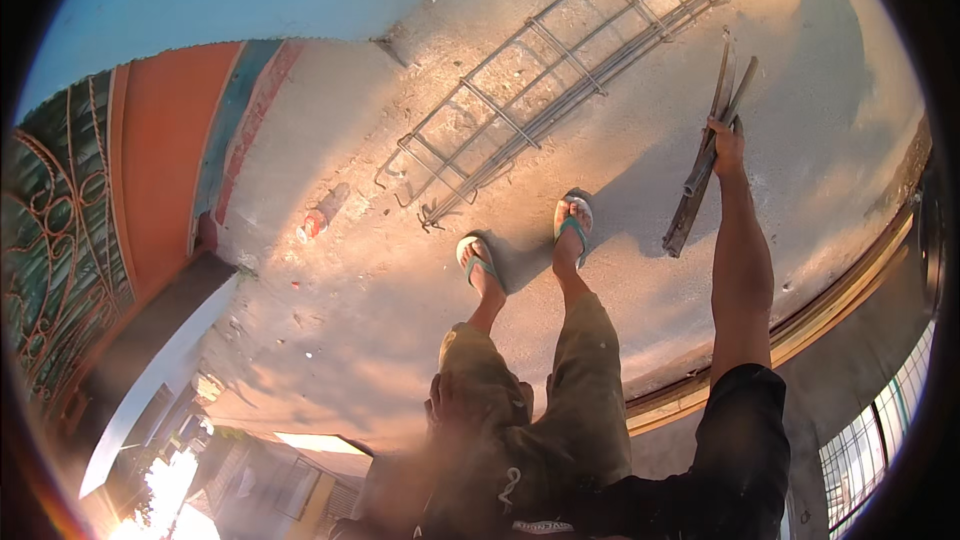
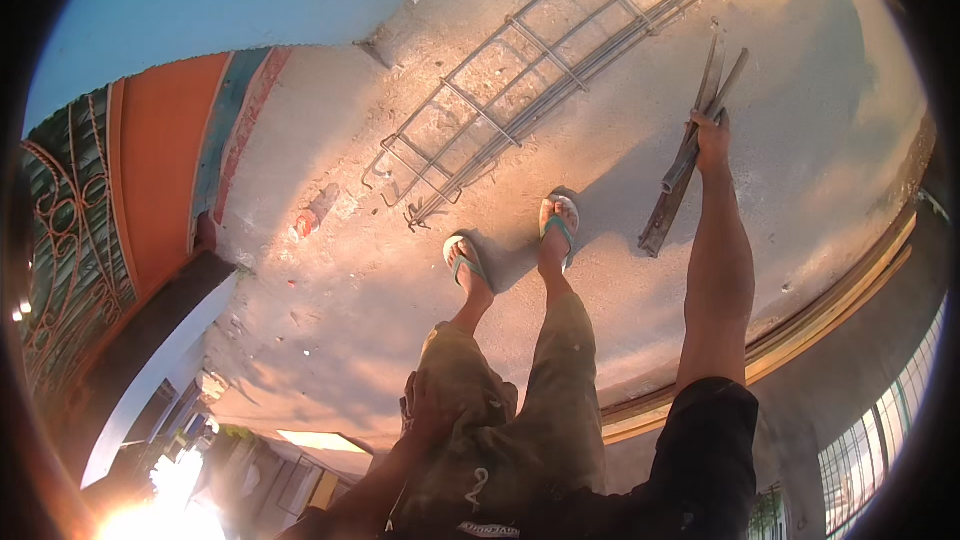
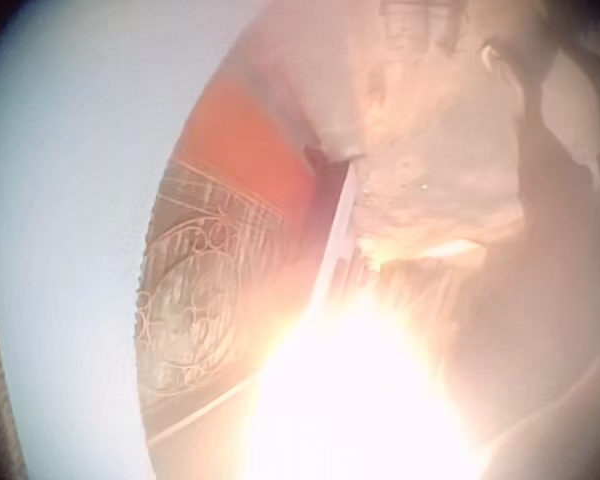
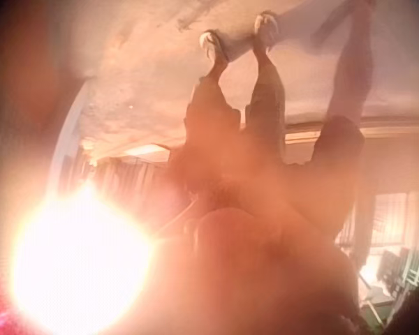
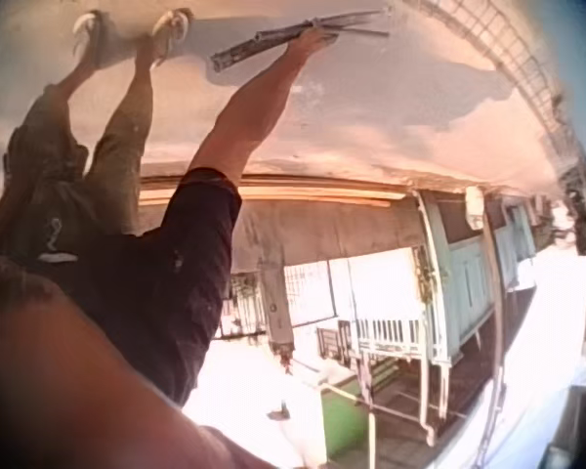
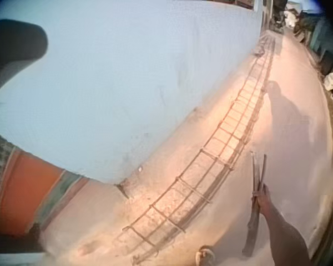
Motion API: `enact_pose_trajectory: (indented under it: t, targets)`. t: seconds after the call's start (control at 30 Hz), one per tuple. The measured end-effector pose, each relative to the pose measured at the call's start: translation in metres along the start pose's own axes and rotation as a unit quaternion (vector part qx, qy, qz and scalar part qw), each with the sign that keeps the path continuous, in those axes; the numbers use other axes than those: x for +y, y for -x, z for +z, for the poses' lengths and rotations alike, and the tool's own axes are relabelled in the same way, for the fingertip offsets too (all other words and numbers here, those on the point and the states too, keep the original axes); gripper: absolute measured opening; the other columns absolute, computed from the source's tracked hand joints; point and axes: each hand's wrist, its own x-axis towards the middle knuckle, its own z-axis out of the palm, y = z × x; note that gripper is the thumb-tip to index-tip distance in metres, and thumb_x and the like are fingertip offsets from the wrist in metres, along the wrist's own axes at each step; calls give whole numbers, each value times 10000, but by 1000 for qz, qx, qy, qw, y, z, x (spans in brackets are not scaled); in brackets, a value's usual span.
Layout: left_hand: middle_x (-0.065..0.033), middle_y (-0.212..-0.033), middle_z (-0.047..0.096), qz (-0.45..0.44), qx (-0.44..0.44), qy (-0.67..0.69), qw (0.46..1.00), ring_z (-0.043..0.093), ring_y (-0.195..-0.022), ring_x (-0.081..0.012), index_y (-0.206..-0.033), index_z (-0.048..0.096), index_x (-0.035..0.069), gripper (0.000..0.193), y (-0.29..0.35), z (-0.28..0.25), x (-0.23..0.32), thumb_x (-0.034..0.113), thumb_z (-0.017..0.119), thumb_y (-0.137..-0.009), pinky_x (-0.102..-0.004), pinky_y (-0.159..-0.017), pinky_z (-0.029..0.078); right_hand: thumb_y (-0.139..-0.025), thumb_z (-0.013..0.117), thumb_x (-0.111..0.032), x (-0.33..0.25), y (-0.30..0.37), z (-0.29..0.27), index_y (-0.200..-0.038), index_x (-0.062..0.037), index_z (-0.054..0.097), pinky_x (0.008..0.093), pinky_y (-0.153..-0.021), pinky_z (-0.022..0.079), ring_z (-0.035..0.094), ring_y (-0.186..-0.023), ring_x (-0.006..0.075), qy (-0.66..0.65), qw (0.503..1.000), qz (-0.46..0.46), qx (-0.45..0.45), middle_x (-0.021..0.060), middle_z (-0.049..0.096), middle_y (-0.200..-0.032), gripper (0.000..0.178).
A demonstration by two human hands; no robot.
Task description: The person walks through a cluttered outdoor area and picks up a metal rod. They then use a long wooden stick as a lever to bend the metal rod into a curved shape on the ground. The person repeats this bending process on multiple metal rods.
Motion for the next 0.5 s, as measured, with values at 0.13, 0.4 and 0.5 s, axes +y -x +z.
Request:
enact_pose_trajectory:
  t: [0.13,0.4,0.5]
  targets:
    - [-185,-1467,356,119,32,-135,983,294,-1374,-397,-1393,429,112,790,-72,25,13,379,778,-738,-565,-1077,300,-840,686,-67,41,-61,61,-1519,11,116,444,-910,473,520,-1146,323,54,995,-23,82,239,433,-1340,890]
    - [-229,-1431,368,14,-19,7,1000,303,-1349,-433,-1331,492,94,789,-106,-5,46,259,841,-643,-559,-1068,298,-876,654,-139,119,-97,118,-1514,26,113,468,-1124,335,322,-1382,414,235,968,20,85,292,261,-1509,852]
    - [-210,-1429,378,41,-16,29,999,308,-1349,-422,-1324,500,96,789,-100,-15,59,279,844,-637,-561,-1068,296,-893,622,-172,107,-54,93,-1518,-25,162,499,-1093,382,376,-1334,450,441,897,-19,-5,301,286,-1493,790]
